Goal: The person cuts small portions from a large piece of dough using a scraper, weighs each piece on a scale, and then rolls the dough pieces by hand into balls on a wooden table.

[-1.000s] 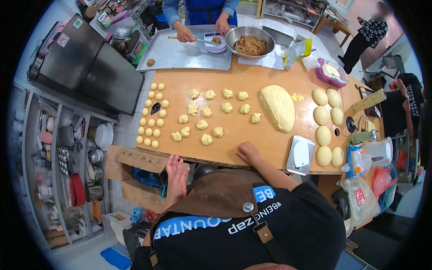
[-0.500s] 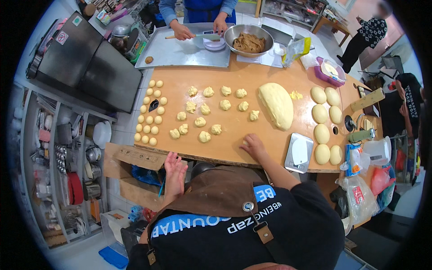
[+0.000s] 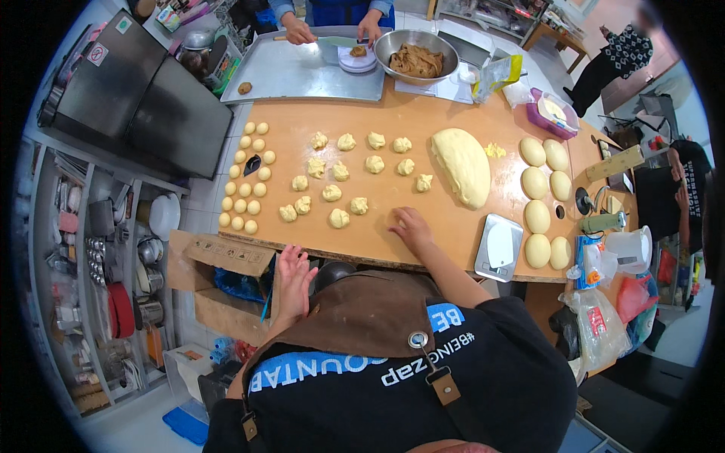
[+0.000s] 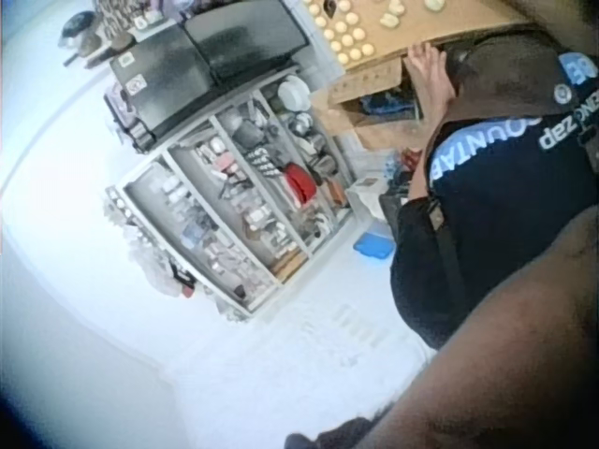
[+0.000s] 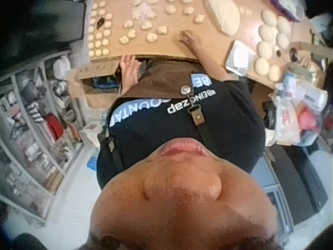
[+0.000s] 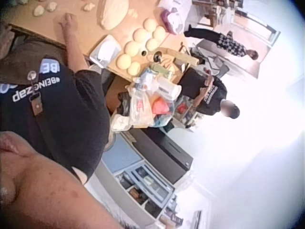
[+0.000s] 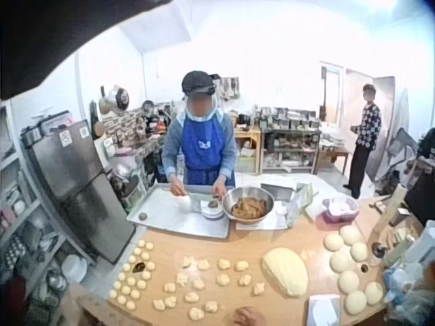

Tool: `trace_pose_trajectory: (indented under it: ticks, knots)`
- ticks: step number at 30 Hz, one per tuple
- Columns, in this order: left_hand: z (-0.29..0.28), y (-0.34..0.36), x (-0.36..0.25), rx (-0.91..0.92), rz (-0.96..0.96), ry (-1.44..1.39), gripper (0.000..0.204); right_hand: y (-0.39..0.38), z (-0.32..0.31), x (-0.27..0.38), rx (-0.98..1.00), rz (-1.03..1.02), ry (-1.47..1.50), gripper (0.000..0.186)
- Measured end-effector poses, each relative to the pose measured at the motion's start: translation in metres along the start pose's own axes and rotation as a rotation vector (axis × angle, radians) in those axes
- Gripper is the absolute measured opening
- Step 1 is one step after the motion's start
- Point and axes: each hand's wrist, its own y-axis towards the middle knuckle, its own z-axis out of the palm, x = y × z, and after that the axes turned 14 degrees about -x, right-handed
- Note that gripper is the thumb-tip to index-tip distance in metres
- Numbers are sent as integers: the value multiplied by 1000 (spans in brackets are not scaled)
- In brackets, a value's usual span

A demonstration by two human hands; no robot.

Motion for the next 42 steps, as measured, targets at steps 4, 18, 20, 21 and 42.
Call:
trace_pose_trajectory:
  ticks: [4,18,20,21,42]
  knots:
    - [5,-1,-6,4,8,-12,61,-30,14,-13,180,-108,-14,43]
    - [-8,2,-2,44,21,-17,64,-22,5,0,44,15,-6,37]
    - [-12,3,0,44,51,-3,64,-16,-15,-8,-185,209,47,29]
    - [-13,1,0,42,36,0,64,-4,-24,-13,-332,290,109,26]
    - [-25,0,0,-25,86,55,68,-23,17,-5,154,-206,89,13]
